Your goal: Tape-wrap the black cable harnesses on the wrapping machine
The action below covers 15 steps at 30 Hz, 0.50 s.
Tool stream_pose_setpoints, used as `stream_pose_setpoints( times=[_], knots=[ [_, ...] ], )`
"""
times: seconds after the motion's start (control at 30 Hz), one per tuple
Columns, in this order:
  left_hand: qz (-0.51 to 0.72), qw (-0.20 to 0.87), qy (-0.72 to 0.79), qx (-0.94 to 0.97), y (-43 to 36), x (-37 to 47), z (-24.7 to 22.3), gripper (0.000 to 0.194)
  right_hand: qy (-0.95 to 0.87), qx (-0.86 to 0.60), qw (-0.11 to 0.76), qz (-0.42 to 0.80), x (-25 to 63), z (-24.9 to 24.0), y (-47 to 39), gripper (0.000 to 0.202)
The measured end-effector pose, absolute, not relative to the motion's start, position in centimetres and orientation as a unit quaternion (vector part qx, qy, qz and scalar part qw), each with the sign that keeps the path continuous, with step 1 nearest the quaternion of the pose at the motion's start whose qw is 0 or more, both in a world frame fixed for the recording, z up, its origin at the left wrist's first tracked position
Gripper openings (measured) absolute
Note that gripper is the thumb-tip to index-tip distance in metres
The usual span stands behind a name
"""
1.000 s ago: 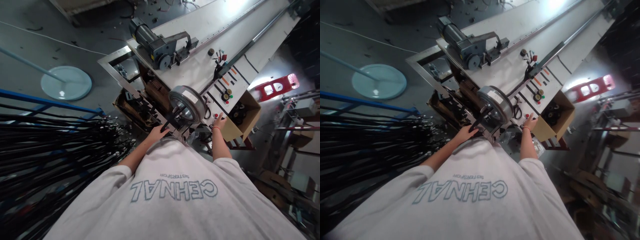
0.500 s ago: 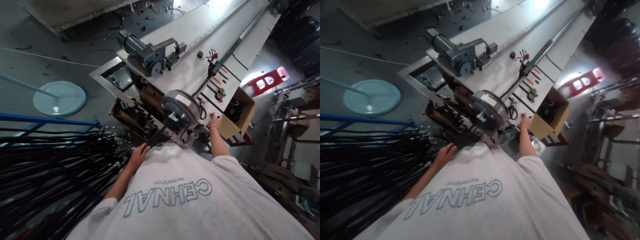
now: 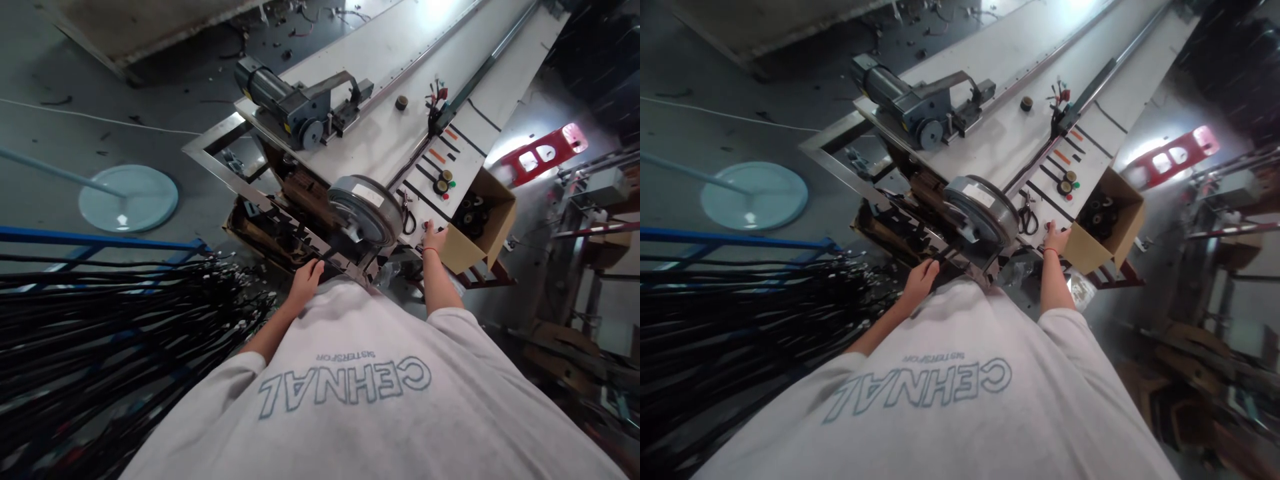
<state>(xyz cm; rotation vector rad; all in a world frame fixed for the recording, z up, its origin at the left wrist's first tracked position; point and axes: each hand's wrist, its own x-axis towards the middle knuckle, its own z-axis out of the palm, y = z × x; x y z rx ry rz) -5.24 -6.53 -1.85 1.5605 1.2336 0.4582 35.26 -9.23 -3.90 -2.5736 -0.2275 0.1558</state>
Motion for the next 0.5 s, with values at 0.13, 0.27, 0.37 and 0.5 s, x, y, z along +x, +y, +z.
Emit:
stream_pose_setpoints(
  times=[0.13,0.27,0.37,0.5],
  knots=[
    [0.205,0.523,0.510,0.652,-5.6,-3.6,-2.3,0.040,-0.085,-0.955,0.276,0.063,35.4,-4.2,-9.2,0.067],
    [0.205,0.528,0.496,0.658,-4.8,-2.3,-3.0,0.040,-0.084,-0.954,0.279,0.074,35.5,-4.5,-9.4,0.071],
    [0.221,0.549,0.485,0.643,-4.4,-1.5,-3.5,0.043,-0.107,-0.955,0.269,0.059,35.6,-4.2,-9.3,0.070],
    [0.253,0.579,0.491,0.600,-3.7,-0.8,-3.8,0.046,-0.221,-0.935,0.276,-0.025,35.1,-2.0,-6.9,0.064]
  ],
)
